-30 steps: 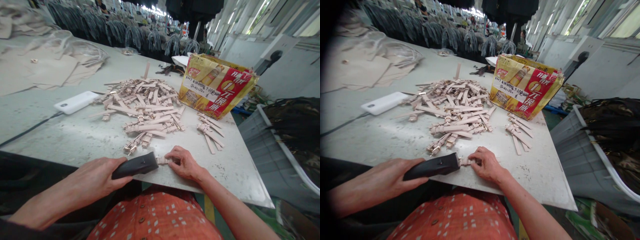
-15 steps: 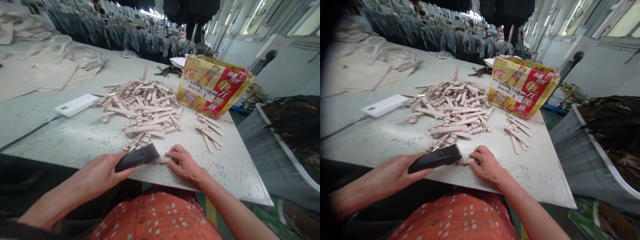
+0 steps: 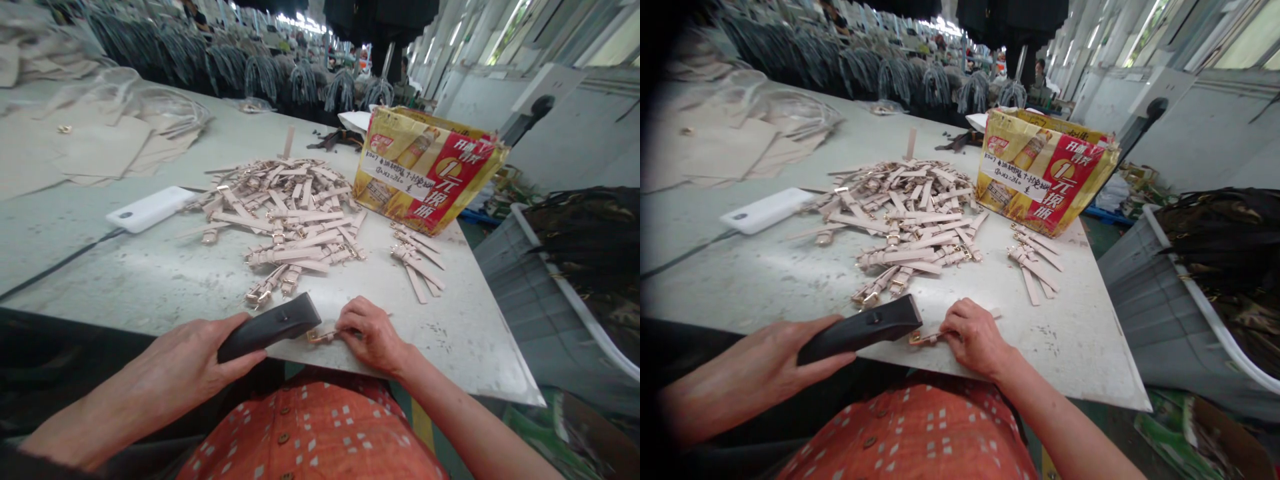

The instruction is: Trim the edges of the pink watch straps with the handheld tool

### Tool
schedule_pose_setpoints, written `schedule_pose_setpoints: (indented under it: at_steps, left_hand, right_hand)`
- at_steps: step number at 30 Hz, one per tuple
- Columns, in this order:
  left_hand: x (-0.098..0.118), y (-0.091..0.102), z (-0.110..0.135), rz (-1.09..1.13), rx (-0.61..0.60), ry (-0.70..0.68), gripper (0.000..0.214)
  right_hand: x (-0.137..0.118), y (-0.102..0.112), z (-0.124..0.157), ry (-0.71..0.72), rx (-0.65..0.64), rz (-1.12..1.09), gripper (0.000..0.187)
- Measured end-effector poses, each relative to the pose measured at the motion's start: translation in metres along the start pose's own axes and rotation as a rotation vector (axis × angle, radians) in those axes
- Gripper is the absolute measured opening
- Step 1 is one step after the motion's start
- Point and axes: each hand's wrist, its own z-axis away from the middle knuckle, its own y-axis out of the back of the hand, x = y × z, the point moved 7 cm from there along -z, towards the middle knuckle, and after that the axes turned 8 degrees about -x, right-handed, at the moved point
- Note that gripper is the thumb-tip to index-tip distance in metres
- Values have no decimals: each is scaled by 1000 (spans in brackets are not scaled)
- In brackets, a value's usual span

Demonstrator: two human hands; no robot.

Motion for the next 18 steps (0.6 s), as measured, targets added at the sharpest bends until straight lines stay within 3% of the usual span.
schedule_pose_setpoints:
  at_steps: [3, 7, 18]
  left_hand:
    - [2, -13, 3, -40, -83, 16, 45]
    - [1, -22, 7, -58, -103, 17, 41]
    - [26, -23, 0, -157, -226, 7, 43]
  right_hand:
    - [-5, 3, 8, 70, -8, -50, 14]
    - [-6, 7, 12, 92, -26, -108, 18]
    - [9, 7, 4, -172, -118, -211, 24]
